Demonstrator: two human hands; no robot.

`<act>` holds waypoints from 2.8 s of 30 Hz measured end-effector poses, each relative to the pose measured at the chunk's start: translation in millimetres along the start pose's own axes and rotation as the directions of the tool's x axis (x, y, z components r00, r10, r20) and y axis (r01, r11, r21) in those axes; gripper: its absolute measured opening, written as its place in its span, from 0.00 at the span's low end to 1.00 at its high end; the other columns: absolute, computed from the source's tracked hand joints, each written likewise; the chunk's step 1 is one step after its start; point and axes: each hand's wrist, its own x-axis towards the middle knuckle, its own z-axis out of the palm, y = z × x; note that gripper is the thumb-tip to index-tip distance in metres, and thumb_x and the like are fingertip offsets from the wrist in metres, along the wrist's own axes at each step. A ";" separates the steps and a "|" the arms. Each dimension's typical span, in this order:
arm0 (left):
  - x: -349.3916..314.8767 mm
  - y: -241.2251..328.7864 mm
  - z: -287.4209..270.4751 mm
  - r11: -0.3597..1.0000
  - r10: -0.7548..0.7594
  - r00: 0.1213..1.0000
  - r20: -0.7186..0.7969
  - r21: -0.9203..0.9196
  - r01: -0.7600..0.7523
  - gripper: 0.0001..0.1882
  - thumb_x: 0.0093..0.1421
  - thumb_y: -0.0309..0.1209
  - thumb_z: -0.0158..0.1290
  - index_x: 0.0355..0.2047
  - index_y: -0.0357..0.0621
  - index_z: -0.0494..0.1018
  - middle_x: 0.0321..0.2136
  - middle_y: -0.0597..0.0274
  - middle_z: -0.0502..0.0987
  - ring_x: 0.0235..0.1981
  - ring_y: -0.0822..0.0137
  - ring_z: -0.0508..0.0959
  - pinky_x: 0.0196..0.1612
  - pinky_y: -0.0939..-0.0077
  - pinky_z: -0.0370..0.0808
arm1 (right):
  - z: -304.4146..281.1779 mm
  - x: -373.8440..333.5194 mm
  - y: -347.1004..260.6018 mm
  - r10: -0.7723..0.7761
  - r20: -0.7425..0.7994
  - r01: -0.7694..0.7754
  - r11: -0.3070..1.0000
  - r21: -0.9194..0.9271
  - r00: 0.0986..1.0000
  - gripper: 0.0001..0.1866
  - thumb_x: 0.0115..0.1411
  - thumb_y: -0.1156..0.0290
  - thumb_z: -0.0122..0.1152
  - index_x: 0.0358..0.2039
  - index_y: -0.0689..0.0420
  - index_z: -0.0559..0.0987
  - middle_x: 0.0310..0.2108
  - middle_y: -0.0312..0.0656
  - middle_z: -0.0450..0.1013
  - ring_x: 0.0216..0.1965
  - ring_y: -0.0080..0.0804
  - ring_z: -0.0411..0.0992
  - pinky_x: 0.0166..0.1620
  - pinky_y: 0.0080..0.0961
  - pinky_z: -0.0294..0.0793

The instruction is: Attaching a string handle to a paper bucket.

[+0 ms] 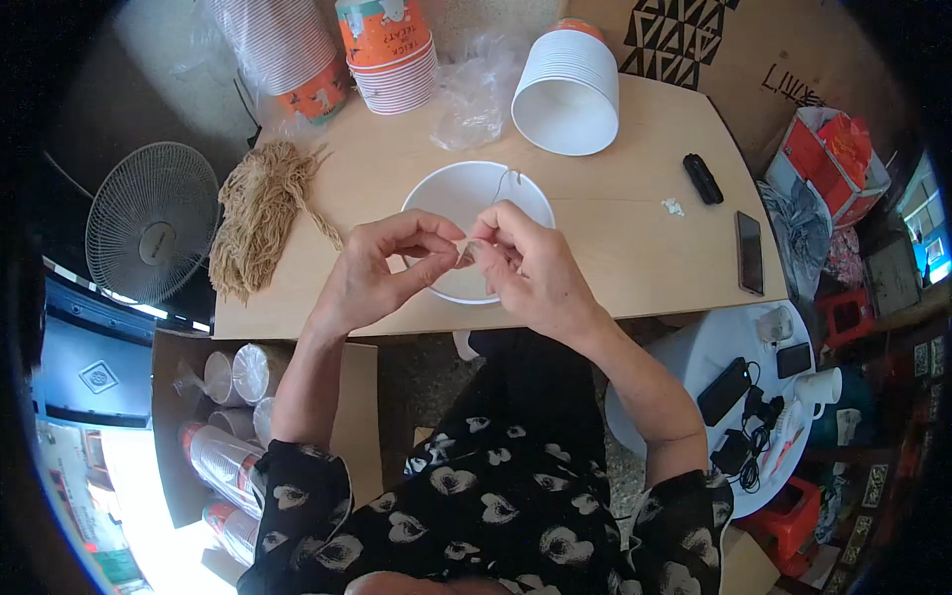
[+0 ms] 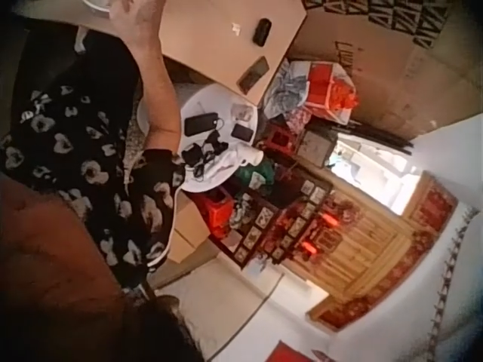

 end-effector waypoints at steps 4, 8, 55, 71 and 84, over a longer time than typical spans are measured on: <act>-10.1 -3.8 -4.7 0.997 -0.066 0.998 -0.007 0.047 0.067 0.11 0.63 0.20 0.58 0.46 0.34 0.77 0.36 0.59 0.84 0.40 0.73 0.84 0.46 0.77 0.80 | 3.4 1.4 -4.2 0.059 0.006 -0.059 0.994 0.093 0.998 0.03 0.70 0.77 0.53 0.41 0.62 0.71 0.29 0.37 0.74 0.27 0.16 0.70 0.30 0.17 0.71; -14.3 -0.6 -4.3 0.997 -0.058 0.998 0.025 -0.044 0.059 0.13 0.63 0.21 0.59 0.49 0.35 0.76 0.36 0.60 0.84 0.39 0.74 0.83 0.43 0.78 0.79 | 3.0 2.4 -3.5 0.062 0.022 -0.064 0.993 0.101 0.998 0.02 0.70 0.76 0.53 0.40 0.61 0.71 0.29 0.36 0.73 0.24 0.15 0.68 0.29 0.13 0.69; -27.9 -38.9 13.0 0.968 0.246 0.910 -0.335 0.140 -0.211 0.06 0.57 0.17 0.64 0.35 0.35 0.79 0.42 0.54 0.80 0.35 0.69 0.83 0.36 0.76 0.83 | -3.4 47.1 -7.7 0.440 0.349 -0.503 0.857 0.114 0.827 0.07 0.63 0.71 0.64 0.33 0.62 0.78 0.19 0.36 0.72 0.14 0.14 0.63 0.17 0.14 0.55; -12.5 -29.2 -20.0 0.950 -0.134 0.991 -0.008 -0.286 0.126 0.08 0.62 0.22 0.62 0.42 0.38 0.77 0.34 0.64 0.83 0.37 0.76 0.81 0.39 0.83 0.76 | -6.6 29.3 -10.1 0.032 0.064 -0.025 0.994 -0.111 0.997 0.09 0.63 0.77 0.63 0.44 0.63 0.78 0.32 0.35 0.76 0.31 0.19 0.71 0.35 0.18 0.71; -8.8 -26.3 -26.1 0.881 -0.234 0.970 0.070 -0.406 0.242 0.10 0.63 0.24 0.62 0.44 0.40 0.76 0.35 0.65 0.83 0.35 0.77 0.81 0.38 0.83 0.74 | 21.0 13.6 -7.3 0.038 0.081 -0.020 0.977 -0.213 0.996 0.07 0.60 0.75 0.67 0.37 0.65 0.83 0.31 0.43 0.79 0.31 0.29 0.77 0.38 0.29 0.76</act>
